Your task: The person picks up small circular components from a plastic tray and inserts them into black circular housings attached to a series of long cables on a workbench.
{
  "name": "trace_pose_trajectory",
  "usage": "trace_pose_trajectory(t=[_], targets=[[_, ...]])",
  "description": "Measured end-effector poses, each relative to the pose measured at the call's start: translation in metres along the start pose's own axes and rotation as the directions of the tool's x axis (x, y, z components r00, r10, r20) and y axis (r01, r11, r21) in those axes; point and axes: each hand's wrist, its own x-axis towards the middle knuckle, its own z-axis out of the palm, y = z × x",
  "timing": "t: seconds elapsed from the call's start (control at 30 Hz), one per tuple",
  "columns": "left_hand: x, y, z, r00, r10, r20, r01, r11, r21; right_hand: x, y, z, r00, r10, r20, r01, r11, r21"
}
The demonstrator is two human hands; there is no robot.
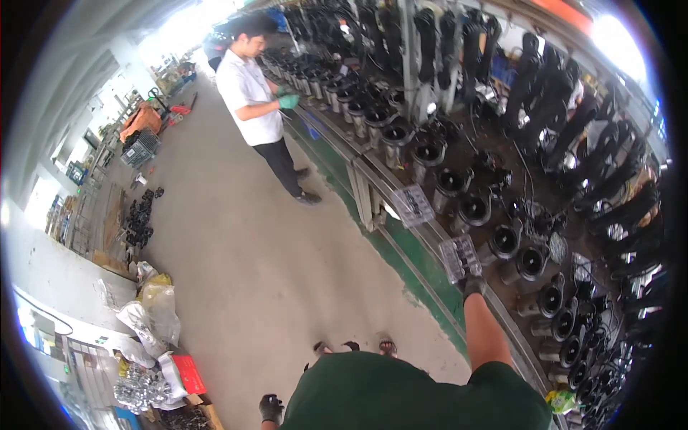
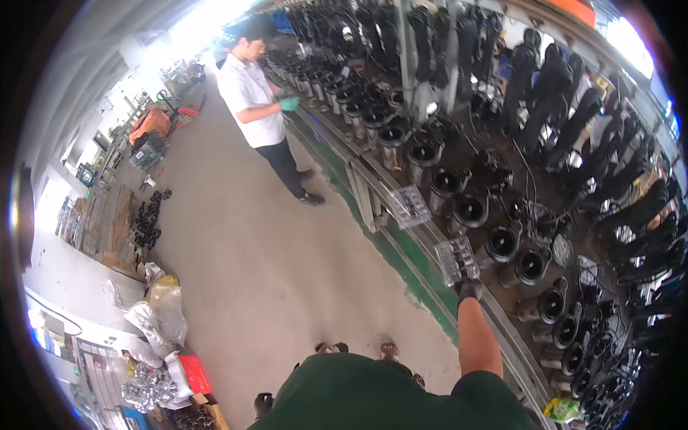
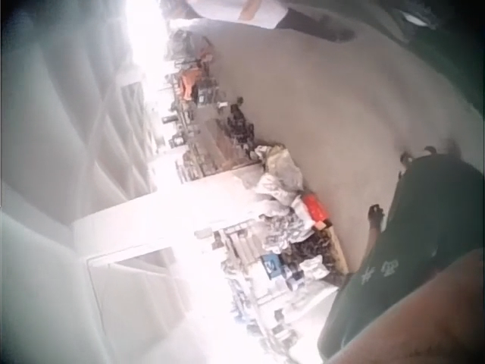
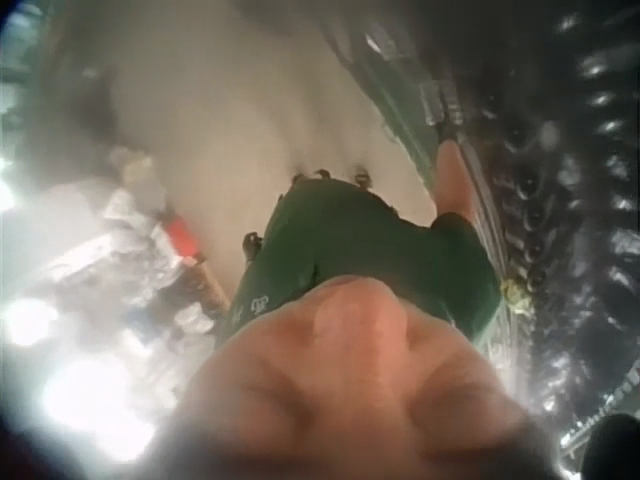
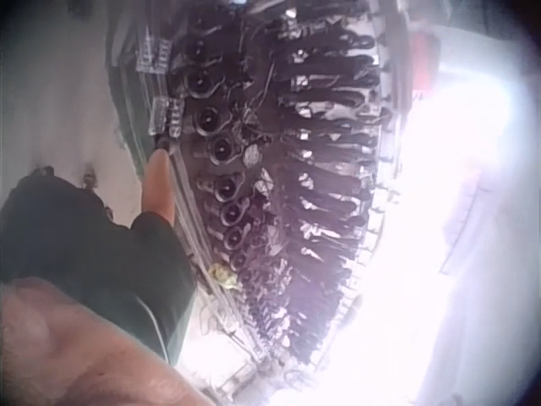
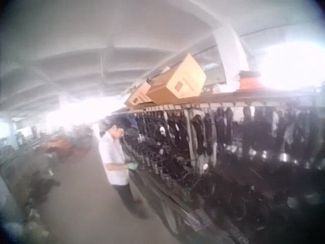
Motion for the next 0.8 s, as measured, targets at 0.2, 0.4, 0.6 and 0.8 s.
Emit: trace_pose_trajectory(t=[0.2, 0.4, 0.6, 0.8], targets=[[0.006, -0.059, -0.089, 0.975, -0.139, -0.175, 0.18, 0.953, 0.244, -0.118, 0.006, 0.096, 0.991, 0.132, 0.007, -0.127, 0.94, 0.316], [0.08, -0.058, -0.133, 0.917, -0.348, -0.193, 0.345, 0.937, -0.051, -0.191, 0.009, 0.087, 0.995, 0.053, 0.079, -0.033, 0.972, -0.233], [0.142, -0.08, -0.22, 0.857, -0.471, -0.209, 0.382, 0.853, -0.356, -0.355, -0.015, 0.122, 0.793, 0.233, 0.563, 0.551, 0.118, -0.826], [0.209, -0.085, -0.287, 0.798, -0.594, -0.103, 0.428, 0.678, -0.597, -0.416, -0.034, 0.205, 0.606, 0.606, 0.516, -0.483, 0.795, -0.367]])
